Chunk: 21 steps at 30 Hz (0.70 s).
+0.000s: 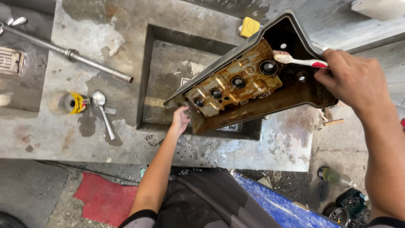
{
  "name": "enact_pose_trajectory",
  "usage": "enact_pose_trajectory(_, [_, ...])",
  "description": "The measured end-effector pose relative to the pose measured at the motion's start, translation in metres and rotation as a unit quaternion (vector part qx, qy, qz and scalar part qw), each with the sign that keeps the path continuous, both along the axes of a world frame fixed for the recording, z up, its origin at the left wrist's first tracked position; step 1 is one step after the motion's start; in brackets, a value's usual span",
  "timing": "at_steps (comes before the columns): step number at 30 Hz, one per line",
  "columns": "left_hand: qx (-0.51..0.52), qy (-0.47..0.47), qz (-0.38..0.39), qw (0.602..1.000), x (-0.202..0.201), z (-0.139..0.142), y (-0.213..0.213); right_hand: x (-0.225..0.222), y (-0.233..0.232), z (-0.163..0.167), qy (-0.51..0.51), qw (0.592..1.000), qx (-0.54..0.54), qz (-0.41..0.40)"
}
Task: The person holds a metal engine valve cover over a concrete wash sink and scrubs its oily, rusted surface and spark plug wells with a toothbrush, rotating the cover to reach different sides while continuing to scrub.
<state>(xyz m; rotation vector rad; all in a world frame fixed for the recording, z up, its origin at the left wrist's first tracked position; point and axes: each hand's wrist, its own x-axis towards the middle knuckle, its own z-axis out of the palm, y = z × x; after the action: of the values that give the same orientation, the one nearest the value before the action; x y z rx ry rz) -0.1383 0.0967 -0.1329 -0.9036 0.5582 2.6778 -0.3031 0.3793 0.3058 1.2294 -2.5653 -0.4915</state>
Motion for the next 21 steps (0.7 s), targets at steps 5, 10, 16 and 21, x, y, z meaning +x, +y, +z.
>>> enact_pose_trajectory(5, [0.031,-0.032,0.035,0.998,-0.01,0.013,0.012,0.0,-0.031,0.008,0.004,0.999,0.044,0.017])
enact_pose_trajectory(10, [0.047,-0.1,0.079,0.991,-0.022,0.03,0.023,-0.004,-0.066,0.008,0.003,0.994,0.094,0.048])
enact_pose_trajectory(16, [0.051,-0.187,0.12,0.974,-0.039,0.015,0.031,-0.014,-0.104,-0.001,0.021,0.982,0.137,0.13])
enact_pose_trajectory(21, [-0.076,-0.097,0.054,0.991,-0.013,0.036,0.044,-0.021,-0.13,-0.011,0.04,0.961,0.167,0.218])
